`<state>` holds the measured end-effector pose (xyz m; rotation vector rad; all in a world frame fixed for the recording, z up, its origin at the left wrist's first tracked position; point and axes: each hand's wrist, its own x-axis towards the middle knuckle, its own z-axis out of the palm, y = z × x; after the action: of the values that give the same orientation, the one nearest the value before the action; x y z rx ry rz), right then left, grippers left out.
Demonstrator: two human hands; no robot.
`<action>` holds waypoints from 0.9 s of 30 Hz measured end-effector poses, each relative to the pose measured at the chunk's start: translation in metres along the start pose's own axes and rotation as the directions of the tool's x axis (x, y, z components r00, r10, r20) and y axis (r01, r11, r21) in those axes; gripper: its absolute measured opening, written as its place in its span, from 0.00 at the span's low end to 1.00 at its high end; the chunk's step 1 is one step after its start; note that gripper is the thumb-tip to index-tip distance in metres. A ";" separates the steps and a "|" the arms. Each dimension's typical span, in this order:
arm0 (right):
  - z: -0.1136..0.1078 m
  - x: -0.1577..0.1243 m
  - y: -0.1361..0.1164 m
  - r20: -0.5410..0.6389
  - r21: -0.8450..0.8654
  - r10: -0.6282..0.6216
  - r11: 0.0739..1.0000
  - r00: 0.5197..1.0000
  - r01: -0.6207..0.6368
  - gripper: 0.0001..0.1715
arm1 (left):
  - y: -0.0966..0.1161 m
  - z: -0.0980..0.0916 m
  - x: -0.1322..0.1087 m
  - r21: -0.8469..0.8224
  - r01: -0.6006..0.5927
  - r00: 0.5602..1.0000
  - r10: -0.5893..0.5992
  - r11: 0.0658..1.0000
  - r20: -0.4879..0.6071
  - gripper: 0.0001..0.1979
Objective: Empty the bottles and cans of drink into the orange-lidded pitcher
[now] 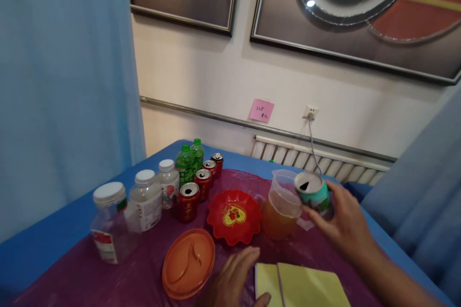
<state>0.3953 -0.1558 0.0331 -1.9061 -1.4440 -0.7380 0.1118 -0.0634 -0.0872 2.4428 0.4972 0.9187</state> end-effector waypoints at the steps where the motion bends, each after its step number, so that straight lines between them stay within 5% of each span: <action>1: 0.004 -0.017 -0.019 0.028 0.102 0.017 0.995 0.999 -0.020 0.36 | 0.003 -0.005 -0.001 -0.035 0.041 0.999 -0.042 0.999 -0.023 0.36; 5: 0.038 -0.077 -0.090 0.133 0.437 -0.056 0.899 0.989 -0.008 0.43 | 0.011 -0.015 -0.007 -0.213 0.150 0.982 -0.170 0.966 -0.081 0.43; 10: 0.087 -0.113 -0.138 0.168 0.590 -0.044 0.805 0.985 -0.065 0.49 | 0.003 -0.023 -0.017 -0.310 0.258 0.928 -0.324 0.915 -0.184 0.35; 15: 0.106 -0.127 -0.156 0.370 0.598 -0.166 0.796 0.914 -0.097 0.56 | -0.015 -0.077 -0.019 -0.170 0.405 0.855 -0.438 0.898 -0.278 0.30; 19: 0.106 -0.122 -0.171 0.547 0.562 -0.342 0.827 0.764 -0.032 0.44 | -0.034 -0.128 -0.004 0.035 0.572 0.748 -0.504 0.819 -0.432 0.33; 22: 0.109 -0.114 -0.185 0.612 0.516 -0.424 0.854 0.668 0.069 0.35 | -0.049 -0.144 0.008 0.132 0.639 0.709 -0.514 0.758 -0.483 0.34; 27: 0.119 -0.114 -0.190 0.641 0.401 -0.387 0.905 0.663 0.141 0.16 | -0.072 -0.138 0.015 0.189 0.693 0.693 -0.570 0.696 -0.442 0.34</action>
<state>0.1912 -0.0973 -0.1007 -1.7998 -2.1977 0.1945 0.0160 0.0454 -0.0282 2.0855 1.6595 0.9976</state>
